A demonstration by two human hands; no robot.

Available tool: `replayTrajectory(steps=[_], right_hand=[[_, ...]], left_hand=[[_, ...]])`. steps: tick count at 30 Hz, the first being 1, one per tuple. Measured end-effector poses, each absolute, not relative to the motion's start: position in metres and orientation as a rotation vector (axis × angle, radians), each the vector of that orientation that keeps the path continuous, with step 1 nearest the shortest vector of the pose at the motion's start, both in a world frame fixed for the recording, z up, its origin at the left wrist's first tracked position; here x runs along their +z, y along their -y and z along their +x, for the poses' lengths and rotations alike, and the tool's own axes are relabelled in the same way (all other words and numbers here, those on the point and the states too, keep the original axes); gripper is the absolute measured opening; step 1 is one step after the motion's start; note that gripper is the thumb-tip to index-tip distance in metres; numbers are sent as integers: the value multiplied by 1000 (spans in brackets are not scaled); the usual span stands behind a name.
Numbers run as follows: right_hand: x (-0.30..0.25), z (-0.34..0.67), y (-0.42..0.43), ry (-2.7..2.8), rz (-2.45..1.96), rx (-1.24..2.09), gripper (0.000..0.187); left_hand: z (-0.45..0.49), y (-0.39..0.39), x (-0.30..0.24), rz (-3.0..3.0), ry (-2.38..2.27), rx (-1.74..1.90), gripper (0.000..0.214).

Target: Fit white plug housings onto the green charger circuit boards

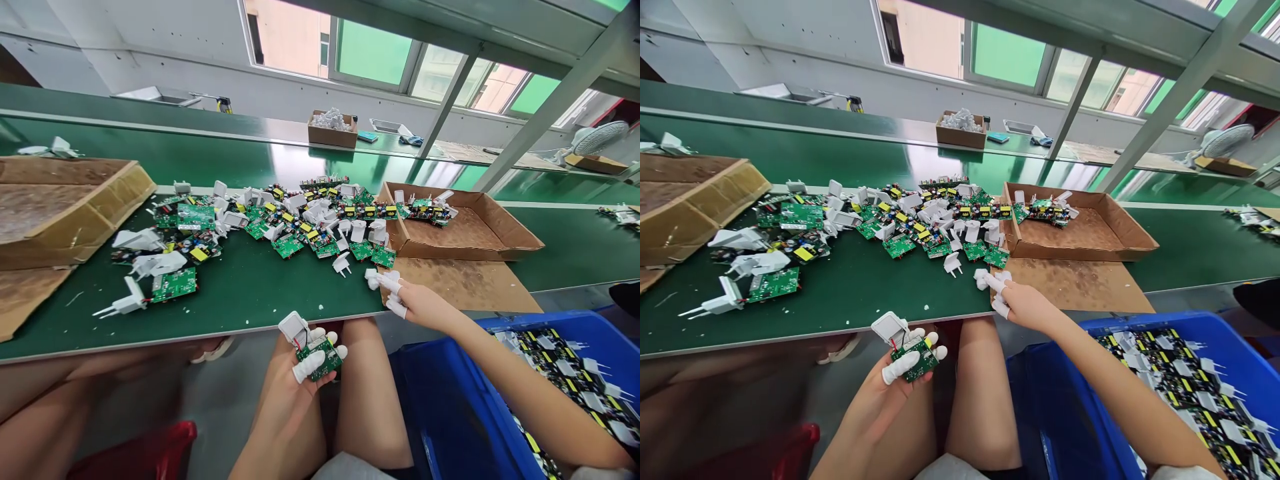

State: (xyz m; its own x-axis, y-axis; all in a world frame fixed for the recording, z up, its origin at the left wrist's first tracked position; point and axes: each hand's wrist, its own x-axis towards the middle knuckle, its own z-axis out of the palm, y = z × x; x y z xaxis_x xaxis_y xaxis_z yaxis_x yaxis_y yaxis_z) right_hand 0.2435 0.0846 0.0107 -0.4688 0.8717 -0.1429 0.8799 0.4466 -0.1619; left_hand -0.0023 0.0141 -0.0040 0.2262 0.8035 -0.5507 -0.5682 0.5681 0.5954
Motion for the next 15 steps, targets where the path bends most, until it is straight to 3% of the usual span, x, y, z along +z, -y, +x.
replayTrajectory(steps=[3,11,15], right_hand=[[-1,241,-88,-2661,1783,-604,34],[-15,226,-90,-2988,2315,-1419,20],[-15,199,-71,-3158,2154,-1941,25]], left_hand=[[-3,-18,-6,313,-908,947,50],[15,-44,2,298,-897,1086,52],[25,-53,5,229,-833,1090,35]])
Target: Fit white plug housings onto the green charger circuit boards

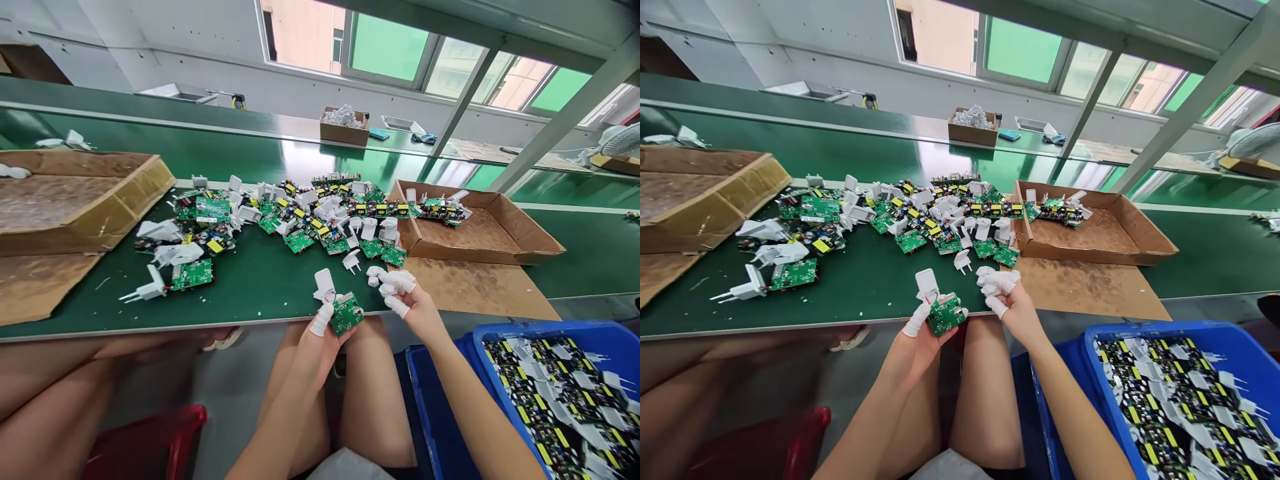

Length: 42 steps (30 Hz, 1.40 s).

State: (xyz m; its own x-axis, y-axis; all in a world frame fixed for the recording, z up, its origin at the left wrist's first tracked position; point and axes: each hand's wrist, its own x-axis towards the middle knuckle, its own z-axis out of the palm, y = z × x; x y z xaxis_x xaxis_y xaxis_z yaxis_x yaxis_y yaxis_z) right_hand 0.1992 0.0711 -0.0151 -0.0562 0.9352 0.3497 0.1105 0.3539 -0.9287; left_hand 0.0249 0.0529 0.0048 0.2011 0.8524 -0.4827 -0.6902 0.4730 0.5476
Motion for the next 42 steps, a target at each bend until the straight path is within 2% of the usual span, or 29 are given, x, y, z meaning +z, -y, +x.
replayTrajectory(steps=[3,6,9,14,16,19,22,25,33,36,42], right_hand=[[-14,175,-57,1557,-961,734,30],[-16,157,-51,1667,-988,419,39],[-22,148,-50,1696,-999,319,44],[-30,141,-46,1694,-1111,347,35],[-31,143,-41,1708,-1113,417,37],[-28,151,-34,1640,-1093,715,49],[-22,157,-31,1480,-1133,1061,52],[-19,153,-32,1542,-1119,1253,58],[-26,131,-33,1760,-1163,966,51],[-27,128,-31,1801,-1177,878,51],[-22,126,-28,1829,-1292,791,50]], left_hand=[[28,-54,5,236,-787,1097,23],[28,-52,3,266,-742,1110,28],[28,-49,1,311,-752,1107,37],[29,-47,-9,473,-881,1099,51],[29,-46,-14,505,-919,1121,53],[27,-44,-18,566,-896,1147,51],[24,-43,-18,642,-864,1168,49],[21,-44,-17,683,-902,1200,49],[7,-43,-12,725,-965,1102,48],[8,-43,-12,676,-1000,1186,45],[9,-47,-18,523,-1083,1243,54]])
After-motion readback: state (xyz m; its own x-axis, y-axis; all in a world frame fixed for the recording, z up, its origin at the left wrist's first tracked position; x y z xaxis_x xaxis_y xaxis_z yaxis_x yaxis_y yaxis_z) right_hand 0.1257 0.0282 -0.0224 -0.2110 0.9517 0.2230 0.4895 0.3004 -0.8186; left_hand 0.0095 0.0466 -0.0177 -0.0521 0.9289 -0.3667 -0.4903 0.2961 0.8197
